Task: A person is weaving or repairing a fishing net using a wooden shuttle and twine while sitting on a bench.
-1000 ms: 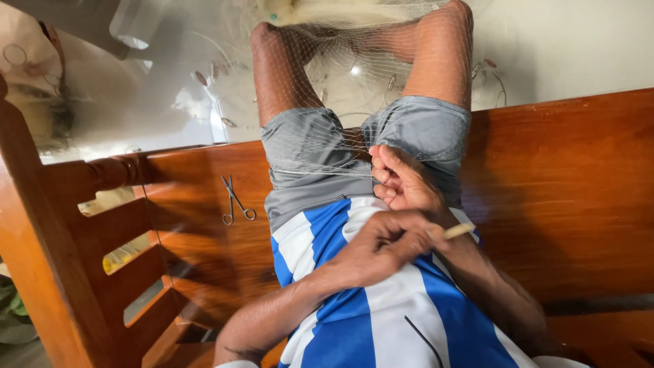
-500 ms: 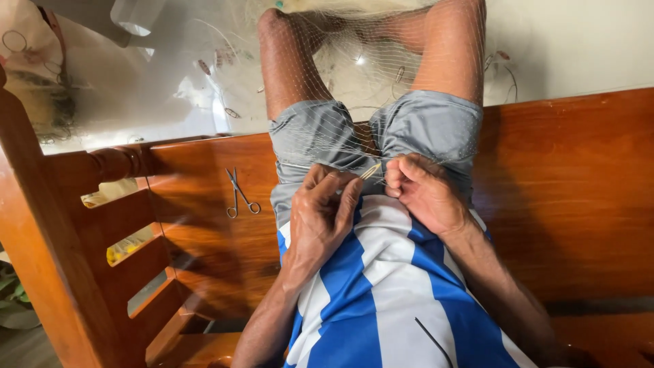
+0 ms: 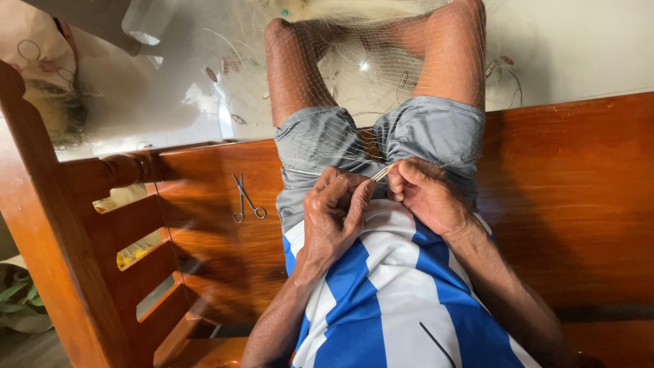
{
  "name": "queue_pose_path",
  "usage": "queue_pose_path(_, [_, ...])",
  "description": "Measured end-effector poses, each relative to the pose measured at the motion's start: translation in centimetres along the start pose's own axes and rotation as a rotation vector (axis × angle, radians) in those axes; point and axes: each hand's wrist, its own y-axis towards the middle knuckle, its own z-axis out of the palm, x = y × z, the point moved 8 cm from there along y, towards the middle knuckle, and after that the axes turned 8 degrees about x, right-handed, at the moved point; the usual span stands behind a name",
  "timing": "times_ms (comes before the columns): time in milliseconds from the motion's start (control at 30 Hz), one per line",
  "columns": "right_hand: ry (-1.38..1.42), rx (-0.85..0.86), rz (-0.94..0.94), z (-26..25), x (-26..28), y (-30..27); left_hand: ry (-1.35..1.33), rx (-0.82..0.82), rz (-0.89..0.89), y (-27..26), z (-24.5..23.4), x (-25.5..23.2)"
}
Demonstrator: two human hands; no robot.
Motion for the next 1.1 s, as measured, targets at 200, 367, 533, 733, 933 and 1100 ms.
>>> queue_pose_path(200, [0.009,-0.091,0.010,0.5,0.4,-0.1,-0.075,-0.021,0.013,0.3,0.1,0.9])
queue_pose_path(367, [-0.007,-0.090,-0.003,0.7,0.5,0.0,-0.075,-0.031,0.068,0.8,0.3,0.1])
queue_pose_path(533, [0.023,-0.098,-0.014,-1.1,-0.9,0.4,0.016,0.026,0.213,2.2,1.9,-1.5])
queue_pose_path(733, [0.069,-0.058,-0.067,-1.3,-0.9,0.9,0.130,0.201,0.338,4.2,3.4,-2.4])
queue_pose_path(933, [0.105,-0.033,-0.095,-0.3,0.1,0.4,-0.285,0.200,0.100,7.2,2.5,-2.6])
queue_pose_path(1100, [0.171,-0.007,-0.112,-0.8,-0.2,0.4,-0.879,-0.090,-0.082,5.8,-3.1,-2.1])
